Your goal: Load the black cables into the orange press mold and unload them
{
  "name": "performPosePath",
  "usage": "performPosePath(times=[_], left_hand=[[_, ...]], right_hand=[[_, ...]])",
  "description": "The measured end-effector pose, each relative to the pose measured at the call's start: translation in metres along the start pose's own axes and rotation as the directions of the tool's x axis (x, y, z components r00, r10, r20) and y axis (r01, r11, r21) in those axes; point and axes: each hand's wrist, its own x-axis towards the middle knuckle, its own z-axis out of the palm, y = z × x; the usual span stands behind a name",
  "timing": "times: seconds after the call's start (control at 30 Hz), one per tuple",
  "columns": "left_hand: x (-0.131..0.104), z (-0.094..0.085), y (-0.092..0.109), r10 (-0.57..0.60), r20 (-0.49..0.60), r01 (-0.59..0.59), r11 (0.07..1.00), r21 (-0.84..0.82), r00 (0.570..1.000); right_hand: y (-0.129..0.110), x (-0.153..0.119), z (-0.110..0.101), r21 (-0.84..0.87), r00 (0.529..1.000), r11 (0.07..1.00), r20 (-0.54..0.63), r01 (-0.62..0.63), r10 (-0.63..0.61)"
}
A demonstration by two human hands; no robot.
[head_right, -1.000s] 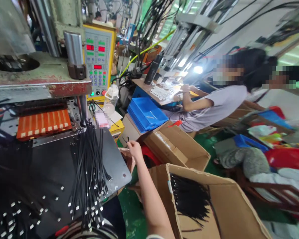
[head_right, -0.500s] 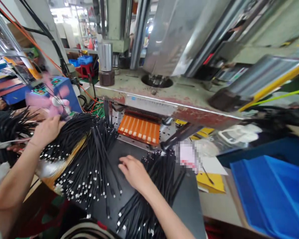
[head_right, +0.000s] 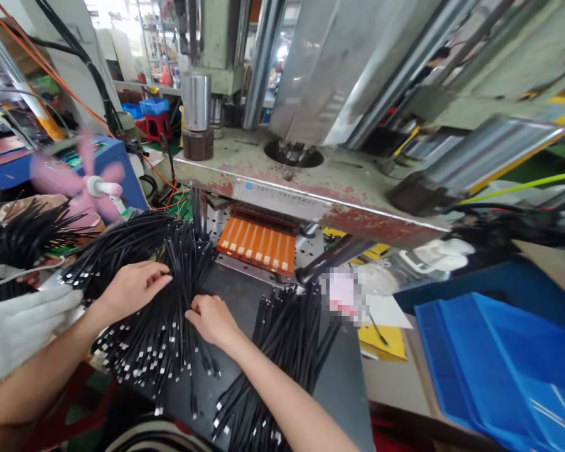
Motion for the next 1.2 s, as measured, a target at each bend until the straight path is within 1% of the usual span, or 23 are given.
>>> performPosePath(times=[0.07, 0.1, 0.13, 0.17, 0.23, 0.27, 0.3, 0.33, 0.37, 0.4, 0.43, 0.5, 0.53, 0.6, 0.67, 0.7, 0.77, 0.83, 0.87, 0.9, 1.0, 1.1, 1.2], left_hand=[[0.005, 0.003, 0.013, 0.030, 0.064, -0.024, 0.995, -0.094, 0.997], [0.008, 0.003, 0.019, 0.036, 0.128, -0.018, 0.990, -0.142, 0.991], [0.010, 0.002, 0.024, 0.042, 0.214, 0.001, 0.980, -0.197, 0.976], [0.012, 0.002, 0.028, 0.055, 0.316, 0.029, 0.967, -0.255, 0.947], [0.015, 0.003, 0.036, 0.104, 0.502, 0.104, 0.924, -0.368, 0.859], [0.017, 0.006, 0.040, 0.130, 0.569, 0.155, 0.892, -0.424, 0.812], [0.018, 0.009, 0.045, 0.147, 0.613, 0.217, 0.851, -0.479, 0.776], [0.021, 0.014, 0.048, 0.155, 0.637, 0.282, 0.801, -0.529, 0.756], [0.023, 0.020, 0.052, 0.154, 0.643, 0.339, 0.745, -0.574, 0.750], [0.026, 0.026, 0.055, 0.141, 0.634, 0.383, 0.692, -0.612, 0.760], [0.029, 0.031, 0.058, 0.115, 0.613, 0.407, 0.652, -0.640, 0.781], [0.035, 0.040, 0.060, 0.042, 0.537, 0.397, 0.625, -0.672, 0.843], [0.037, 0.043, 0.059, 0.009, 0.485, 0.373, 0.627, -0.684, 0.874], [0.039, 0.045, 0.057, -0.042, 0.368, 0.305, 0.648, -0.697, 0.929], [0.039, 0.041, 0.055, -0.063, 0.233, 0.214, 0.673, -0.708, 0.970], [0.040, 0.038, 0.054, -0.057, 0.178, 0.170, 0.675, -0.718, 0.982], [0.041, 0.029, 0.055, -0.014, 0.117, 0.099, 0.632, -0.768, 0.993], [0.044, 0.021, 0.057, 0.034, 0.101, 0.065, 0.557, -0.828, 0.994], [0.046, 0.017, 0.059, 0.046, 0.095, 0.055, 0.538, -0.841, 0.994], [0.048, 0.014, 0.061, 0.049, 0.083, 0.043, 0.539, -0.841, 0.995], [0.053, 0.008, 0.067, 0.034, 0.026, 0.000, 0.600, -0.800, 0.999], [0.058, 0.009, 0.072, 0.046, -0.039, -0.060, 0.644, -0.763, 0.998], [0.062, 0.012, 0.075, 0.098, -0.092, -0.134, 0.676, -0.725, 0.991]], right_hand=[[-0.001, -0.003, -0.005, -0.008, 1.000, 1.000, 0.002, 0.001, -0.001], [-0.001, -0.006, -0.009, 0.008, 1.000, 1.000, -0.004, -0.001, 0.001], [-0.001, -0.010, -0.014, 0.031, 1.000, 1.000, -0.011, -0.002, 0.003], [0.000, -0.015, -0.020, 0.061, 1.000, 0.998, -0.019, -0.003, 0.005], [0.002, -0.026, -0.031, 0.137, 0.999, 0.991, -0.034, -0.004, 0.008], [0.003, -0.032, -0.036, 0.180, 0.999, 0.984, -0.039, 0.003, 0.005], [0.004, -0.037, -0.040, 0.223, 0.999, 0.975, -0.043, 0.016, -0.007], [0.006, -0.041, -0.042, 0.265, 0.999, 0.964, -0.047, 0.035, -0.023], [0.007, -0.044, -0.043, 0.302, 0.998, 0.952, -0.048, 0.055, -0.042], [0.009, -0.045, -0.044, 0.335, 0.997, 0.939, -0.045, 0.074, -0.063], [0.010, -0.046, -0.044, 0.363, 0.996, 0.928, -0.036, 0.088, -0.081], [0.014, -0.044, -0.042, 0.393, 0.995, 0.915, -0.010, 0.093, -0.097], [0.016, -0.043, -0.042, 0.383, 0.996, 0.920, -0.012, 0.087, -0.090], [0.017, -0.040, -0.040, 0.326, 0.996, 0.942, -0.054, 0.078, -0.064], [0.015, -0.037, -0.040, 0.263, 0.990, 0.961, -0.126, 0.087, -0.056], [0.014, -0.036, -0.040, 0.244, 0.985, 0.964, -0.161, 0.102, -0.063], [0.010, -0.034, -0.039, 0.246, 0.973, 0.960, -0.213, 0.137, -0.085], [0.008, -0.032, -0.038, 0.266, 0.962, 0.950, -0.256, 0.166, -0.097], [0.007, -0.030, -0.037, 0.272, 0.956, 0.945, -0.274, 0.179, -0.103], [0.006, -0.029, -0.036, 0.275, 0.950, 0.942, -0.293, 0.194, -0.110], [0.005, -0.024, -0.034, 0.269, 0.922, 0.935, -0.366, 0.233, -0.125], [0.004, -0.022, -0.036, 0.280, 0.903, 0.927, -0.414, 0.249, -0.117], [0.003, -0.024, -0.040, 0.290, 0.893, 0.921, -0.436, 0.259, -0.114]])
